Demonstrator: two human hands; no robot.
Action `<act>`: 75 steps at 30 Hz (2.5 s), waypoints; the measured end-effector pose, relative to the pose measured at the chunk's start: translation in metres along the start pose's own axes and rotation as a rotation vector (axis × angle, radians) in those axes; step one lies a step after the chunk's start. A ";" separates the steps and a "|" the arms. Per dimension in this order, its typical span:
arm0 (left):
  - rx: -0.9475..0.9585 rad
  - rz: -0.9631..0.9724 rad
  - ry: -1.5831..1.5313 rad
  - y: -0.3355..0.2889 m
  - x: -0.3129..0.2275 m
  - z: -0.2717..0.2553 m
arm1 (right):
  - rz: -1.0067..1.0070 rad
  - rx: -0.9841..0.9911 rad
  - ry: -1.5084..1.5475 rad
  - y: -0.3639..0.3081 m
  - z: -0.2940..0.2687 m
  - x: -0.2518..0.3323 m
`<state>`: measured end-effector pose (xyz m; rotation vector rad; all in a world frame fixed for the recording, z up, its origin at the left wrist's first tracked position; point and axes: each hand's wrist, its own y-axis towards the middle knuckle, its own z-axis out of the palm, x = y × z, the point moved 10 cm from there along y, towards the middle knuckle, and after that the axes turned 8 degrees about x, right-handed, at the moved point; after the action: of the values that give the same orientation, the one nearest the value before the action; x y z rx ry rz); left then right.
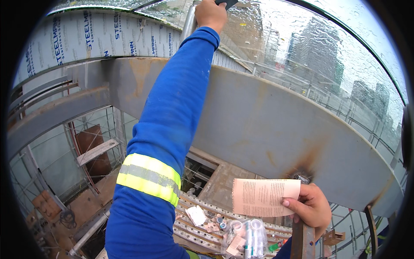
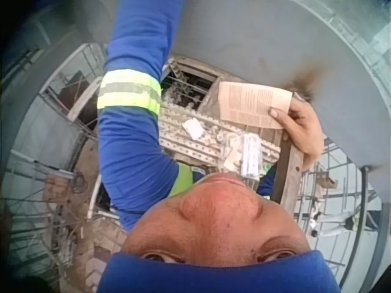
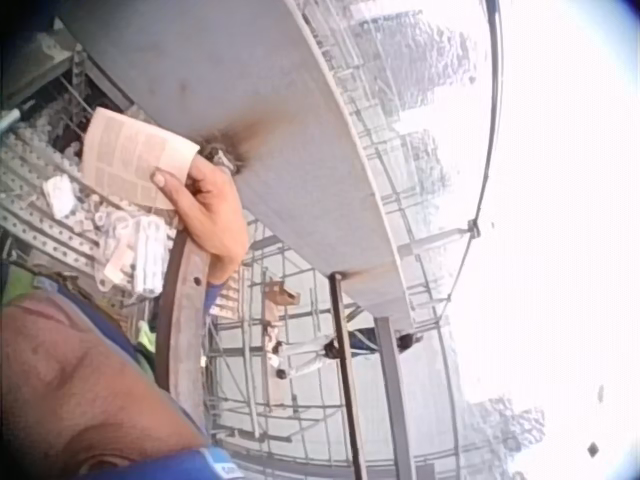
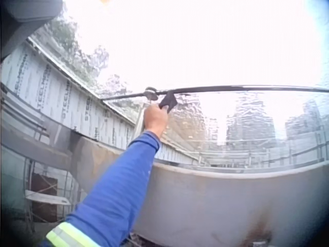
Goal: The person sets down a caulking gun, picks up a scraper blade and paper, and scrapes sealant from the glass canopy overhead, wiping residue onto the paper.
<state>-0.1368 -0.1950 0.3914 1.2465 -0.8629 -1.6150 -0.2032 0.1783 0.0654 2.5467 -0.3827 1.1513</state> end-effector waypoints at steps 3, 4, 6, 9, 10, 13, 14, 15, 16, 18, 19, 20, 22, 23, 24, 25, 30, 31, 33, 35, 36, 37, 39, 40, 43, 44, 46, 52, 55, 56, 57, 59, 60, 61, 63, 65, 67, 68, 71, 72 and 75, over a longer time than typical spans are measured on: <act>-0.020 0.037 0.027 0.003 -0.005 -0.006 | -0.033 0.028 -0.020 0.001 0.001 0.002; -0.014 0.031 0.038 0.005 -0.004 -0.006 | -0.037 0.028 -0.011 0.001 0.001 0.002; -0.004 0.022 0.046 0.004 -0.004 -0.006 | -0.038 0.027 -0.003 0.001 0.001 0.001; 0.011 0.010 0.042 0.005 -0.002 -0.005 | -0.043 0.021 -0.010 0.000 0.001 0.002; 0.005 0.008 0.055 0.006 -0.001 -0.006 | -0.042 0.015 -0.011 0.000 0.001 0.002; 0.022 -0.018 0.091 0.009 0.001 -0.003 | -0.029 0.008 -0.008 0.000 0.001 0.002; 0.045 -0.042 0.116 0.012 0.004 -0.002 | -0.019 0.009 -0.004 0.000 0.001 0.002; 0.041 -0.043 0.118 0.014 0.005 -0.003 | -0.021 0.012 -0.007 0.000 0.002 0.002; 0.040 -0.031 0.145 0.015 0.005 -0.004 | -0.019 0.008 0.000 0.000 0.003 0.002; 0.043 -0.025 0.160 0.013 0.001 -0.001 | -0.006 -0.004 0.002 -0.001 0.000 0.001; 0.055 -0.047 0.145 0.012 0.002 0.001 | -0.001 -0.008 -0.002 -0.002 -0.001 0.001; 0.063 -0.068 0.137 0.013 0.006 0.000 | -0.002 -0.006 -0.007 -0.001 0.000 0.002; 0.036 -0.050 0.133 0.016 0.008 -0.006 | -0.006 0.000 -0.003 0.000 0.003 0.004; 0.017 -0.033 0.118 0.013 0.006 -0.008 | -0.001 -0.006 0.003 0.000 0.003 0.004; 0.021 -0.036 0.112 0.011 0.007 -0.008 | 0.005 -0.011 0.002 0.000 0.003 0.003; 0.029 -0.025 0.122 0.009 0.007 -0.008 | 0.013 -0.012 0.001 0.002 0.003 0.003; 0.027 0.032 0.137 0.011 -0.003 -0.006 | 0.003 -0.013 0.004 -0.002 -0.001 0.001; 0.007 0.040 0.157 0.012 -0.002 -0.008 | 0.002 -0.010 0.002 -0.001 0.000 0.001; -0.008 0.047 0.170 0.013 -0.003 -0.008 | 0.007 -0.013 0.001 -0.001 -0.001 0.000; 0.034 0.014 0.170 0.016 0.001 -0.002 | 0.013 -0.012 -0.018 -0.001 -0.001 0.001; 0.036 0.014 0.168 0.016 0.001 -0.001 | 0.015 -0.014 -0.017 -0.001 -0.001 0.001; 0.008 0.025 0.148 0.017 0.001 -0.004 | 0.012 -0.014 -0.011 -0.001 -0.001 0.001; -0.021 0.035 0.132 0.021 0.004 -0.007 | 0.009 -0.008 -0.003 -0.001 0.001 0.001; -0.032 0.014 0.111 0.023 0.008 -0.009 | 0.003 0.002 -0.006 0.000 0.002 0.003; -0.037 -0.021 0.080 0.021 0.006 -0.006 | -0.004 -0.002 -0.002 -0.001 0.001 0.003; -0.036 -0.036 0.082 0.020 0.005 -0.006 | -0.010 -0.006 0.005 -0.002 0.000 0.003; -0.051 -0.068 0.054 0.019 0.002 -0.006 | -0.006 -0.005 0.006 -0.002 -0.001 0.001; -0.087 -0.116 0.081 0.021 0.010 -0.008 | 0.003 -0.005 0.021 -0.001 0.003 0.002; -0.131 -0.165 0.000 0.011 0.009 -0.010 | -0.005 -0.012 0.021 -0.002 0.001 0.003; -0.127 -0.167 0.014 0.009 0.015 -0.014 | -0.014 -0.004 0.020 -0.001 0.005 0.004; -0.116 -0.141 0.018 0.010 0.019 -0.021 | -0.017 0.013 0.030 0.001 0.009 0.005; -0.141 -0.147 0.006 -0.001 0.008 -0.031 | -0.020 0.002 0.029 0.002 0.007 0.006; -0.129 -0.151 0.001 -0.014 0.003 -0.034 | -0.010 -0.004 0.034 0.000 0.003 0.005; -0.070 -0.008 0.001 -0.021 -0.015 -0.037 | -0.012 -0.027 0.014 -0.002 -0.001 0.006; 0.081 0.141 0.012 -0.042 -0.042 -0.044 | -0.006 -0.104 -0.006 -0.007 -0.007 0.007; 0.300 0.236 -0.126 -0.066 -0.069 -0.064 | -0.064 -0.145 0.015 -0.009 -0.010 0.008; 0.540 0.263 -0.062 -0.090 -0.085 -0.092 | -0.211 -0.248 0.163 -0.009 -0.013 0.004; 0.479 0.379 0.001 -0.096 -0.085 -0.114 | -0.339 -0.361 0.290 -0.014 -0.018 0.006; 0.523 0.506 0.094 -0.126 -0.088 -0.141 | -0.614 -1.000 0.395 -0.077 -0.073 -0.027; 0.567 0.463 0.071 -0.138 -0.081 -0.152 | -0.685 -1.184 0.415 -0.105 -0.086 -0.052; 0.633 0.451 0.083 -0.184 -0.060 -0.203 | -0.454 -1.633 0.440 -0.206 -0.085 -0.189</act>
<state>0.0229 -0.0743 0.1948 1.3891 -1.5473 -0.9478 -0.3065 0.4203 -0.0617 0.8553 -0.3497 0.6381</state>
